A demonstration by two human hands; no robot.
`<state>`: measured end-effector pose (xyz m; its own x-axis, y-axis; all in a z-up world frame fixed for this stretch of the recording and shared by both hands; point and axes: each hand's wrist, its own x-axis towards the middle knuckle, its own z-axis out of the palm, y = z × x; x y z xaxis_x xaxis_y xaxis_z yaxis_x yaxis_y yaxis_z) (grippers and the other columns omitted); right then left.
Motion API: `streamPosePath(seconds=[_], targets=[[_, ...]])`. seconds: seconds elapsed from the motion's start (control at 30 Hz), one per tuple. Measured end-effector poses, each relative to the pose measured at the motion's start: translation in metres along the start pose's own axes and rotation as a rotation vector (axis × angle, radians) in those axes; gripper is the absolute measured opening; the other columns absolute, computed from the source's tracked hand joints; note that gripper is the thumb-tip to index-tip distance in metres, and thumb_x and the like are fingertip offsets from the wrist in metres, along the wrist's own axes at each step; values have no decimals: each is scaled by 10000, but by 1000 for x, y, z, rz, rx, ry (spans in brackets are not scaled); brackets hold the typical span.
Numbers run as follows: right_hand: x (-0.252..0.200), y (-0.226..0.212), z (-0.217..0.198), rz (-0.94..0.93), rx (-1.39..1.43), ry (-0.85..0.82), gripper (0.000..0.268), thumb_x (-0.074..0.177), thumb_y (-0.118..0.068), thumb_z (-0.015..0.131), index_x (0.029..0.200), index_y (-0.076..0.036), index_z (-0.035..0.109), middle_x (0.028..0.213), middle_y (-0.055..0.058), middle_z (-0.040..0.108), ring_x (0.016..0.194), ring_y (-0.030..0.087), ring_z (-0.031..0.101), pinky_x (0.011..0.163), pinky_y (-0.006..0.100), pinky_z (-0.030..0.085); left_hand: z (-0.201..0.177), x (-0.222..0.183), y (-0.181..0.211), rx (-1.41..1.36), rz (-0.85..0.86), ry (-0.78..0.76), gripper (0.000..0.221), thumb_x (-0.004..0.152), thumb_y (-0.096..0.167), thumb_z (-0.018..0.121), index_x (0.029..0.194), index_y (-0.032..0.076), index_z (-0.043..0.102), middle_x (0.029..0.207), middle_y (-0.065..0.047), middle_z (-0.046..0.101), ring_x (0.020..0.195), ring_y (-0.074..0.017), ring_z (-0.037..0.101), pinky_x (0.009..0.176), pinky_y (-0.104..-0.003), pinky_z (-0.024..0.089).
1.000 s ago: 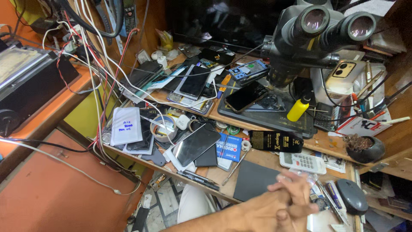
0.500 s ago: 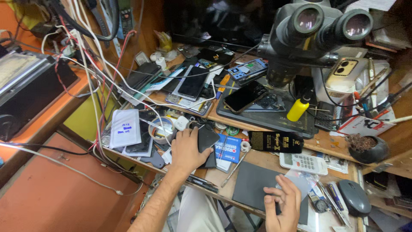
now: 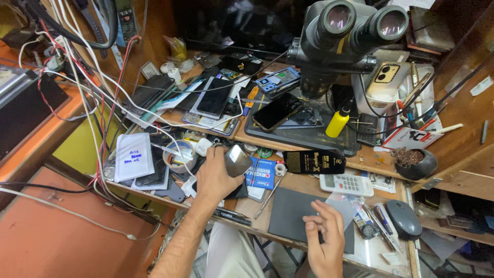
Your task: The person handles a smartphone, peeling off a protective film and inspecting the screen. They then connect a charging cable to the device and test the display by swiping the screen. Finally, they pick up a phone case and examine it.
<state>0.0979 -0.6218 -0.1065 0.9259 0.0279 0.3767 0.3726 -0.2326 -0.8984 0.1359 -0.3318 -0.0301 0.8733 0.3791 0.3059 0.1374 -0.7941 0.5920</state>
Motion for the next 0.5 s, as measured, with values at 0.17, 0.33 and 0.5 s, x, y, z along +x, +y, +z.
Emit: streamPosePath(seconds=[0.17,0.33,0.5], targets=[[0,-9,2,-30,-32,-14,359,951,-110,620,1290,11,617,1365,177,558,956,203,734,824,316,565,-13,-13,24,-158,86,106,750,601,251,890,1252,58,570,1177,-158,609,1011,-402,656,812,-478,543],[-1,-24,7,-48,94,67,320,988,-104,606,1280,27,605,1293,167,615,973,201,726,883,308,555,-22,-49,80,-333,184,-40,742,605,273,894,1242,63,578,1202,-142,635,1045,-378,670,829,-442,563],[10,-43,1,83,352,151,321,995,-91,600,1298,14,602,1141,118,684,951,153,690,865,279,546,-32,-69,117,-351,215,-154,768,584,264,896,1255,64,580,1205,-133,644,1051,-364,674,820,-436,559]])
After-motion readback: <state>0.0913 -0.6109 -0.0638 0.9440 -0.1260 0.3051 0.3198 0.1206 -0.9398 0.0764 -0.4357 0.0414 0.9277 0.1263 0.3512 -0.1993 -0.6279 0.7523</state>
